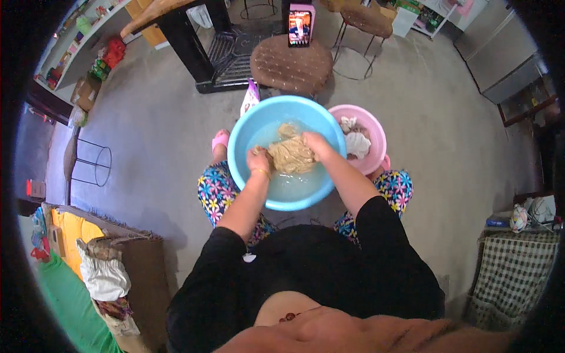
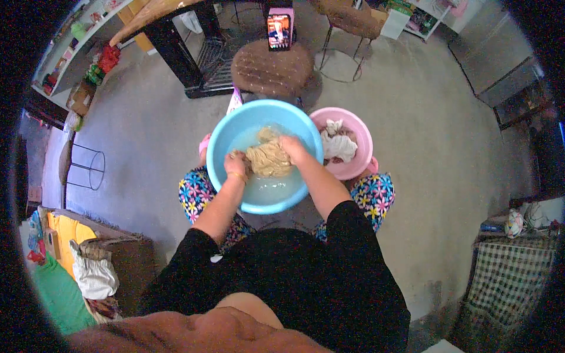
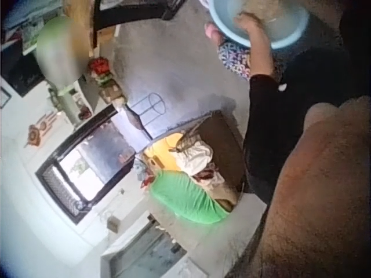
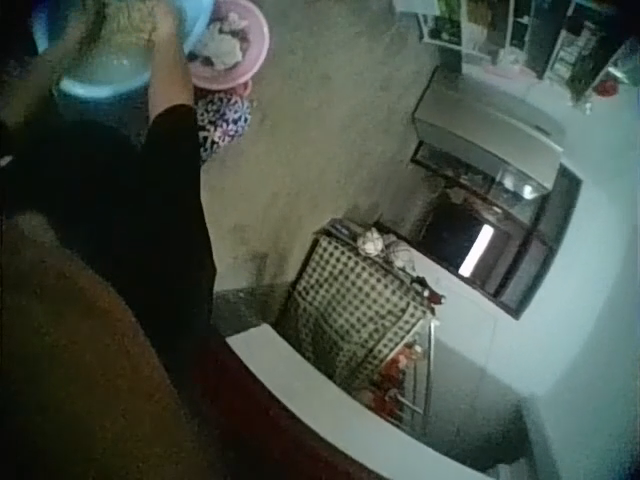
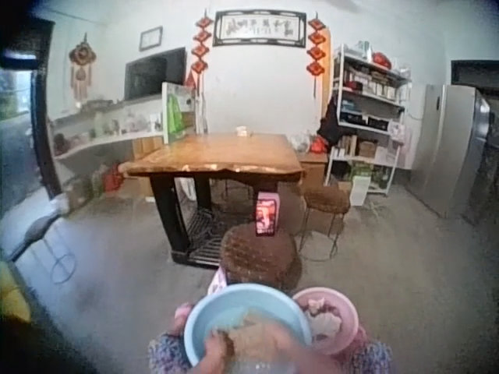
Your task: The person hand-washes clothes in a basin of water, wrings them out, pours laundry detergent powder from a bag into the water, and washes another garment before wringing it out.
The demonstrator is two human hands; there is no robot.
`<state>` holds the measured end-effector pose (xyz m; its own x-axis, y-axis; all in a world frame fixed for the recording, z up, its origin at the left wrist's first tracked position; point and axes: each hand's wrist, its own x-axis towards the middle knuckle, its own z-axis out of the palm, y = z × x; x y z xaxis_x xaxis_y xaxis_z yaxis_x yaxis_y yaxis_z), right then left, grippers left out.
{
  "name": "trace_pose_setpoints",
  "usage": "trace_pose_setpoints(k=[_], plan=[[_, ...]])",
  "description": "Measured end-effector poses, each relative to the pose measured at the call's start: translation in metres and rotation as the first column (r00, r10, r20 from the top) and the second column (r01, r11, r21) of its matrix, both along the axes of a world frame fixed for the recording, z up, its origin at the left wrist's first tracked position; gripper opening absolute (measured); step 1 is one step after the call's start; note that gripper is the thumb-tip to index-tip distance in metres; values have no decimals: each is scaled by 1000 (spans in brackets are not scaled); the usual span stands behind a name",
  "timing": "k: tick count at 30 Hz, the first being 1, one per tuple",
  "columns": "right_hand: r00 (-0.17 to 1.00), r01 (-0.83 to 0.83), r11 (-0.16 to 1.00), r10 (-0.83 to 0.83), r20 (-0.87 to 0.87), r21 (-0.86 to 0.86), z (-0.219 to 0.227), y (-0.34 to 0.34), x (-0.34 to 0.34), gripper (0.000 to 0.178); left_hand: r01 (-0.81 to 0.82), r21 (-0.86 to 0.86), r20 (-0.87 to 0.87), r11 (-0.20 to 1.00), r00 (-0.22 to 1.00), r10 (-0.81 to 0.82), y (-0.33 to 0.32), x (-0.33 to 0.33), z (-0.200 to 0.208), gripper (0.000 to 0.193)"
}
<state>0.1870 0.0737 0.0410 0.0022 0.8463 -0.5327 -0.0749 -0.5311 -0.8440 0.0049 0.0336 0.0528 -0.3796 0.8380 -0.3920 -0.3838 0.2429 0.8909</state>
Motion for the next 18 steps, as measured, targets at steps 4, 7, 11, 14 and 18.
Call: trace_pose_setpoints(k=[4, 7, 11, 14, 18], plan=[[943, 38, 991, -78, -323, -126, 44, -21, 2, 33, -51, -25, -421, 998, 906, 36, 4, -8, -7, 27], [961, -23, 985, -24, -275, -169, 74, -37, 7, 34, 4, 4, -579, 1000, 816, -1, -8, -1, -3, 36], [953, 2, 988, -48, -300, -153, 73, -40, 23, 48, 429, 174, -624, 886, 744, -238, -34, 22, 27, 44], [881, -90, 973, -23, -472, -214, 88, -37, 21, 56, 607, 253, -512, 753, 745, -428, -44, 36, 37, 44], [897, -171, 980, 111, -428, -102, 94, -32, 24, 54, 446, -44, -152, 894, 882, -447, -25, 24, 14, 44]])
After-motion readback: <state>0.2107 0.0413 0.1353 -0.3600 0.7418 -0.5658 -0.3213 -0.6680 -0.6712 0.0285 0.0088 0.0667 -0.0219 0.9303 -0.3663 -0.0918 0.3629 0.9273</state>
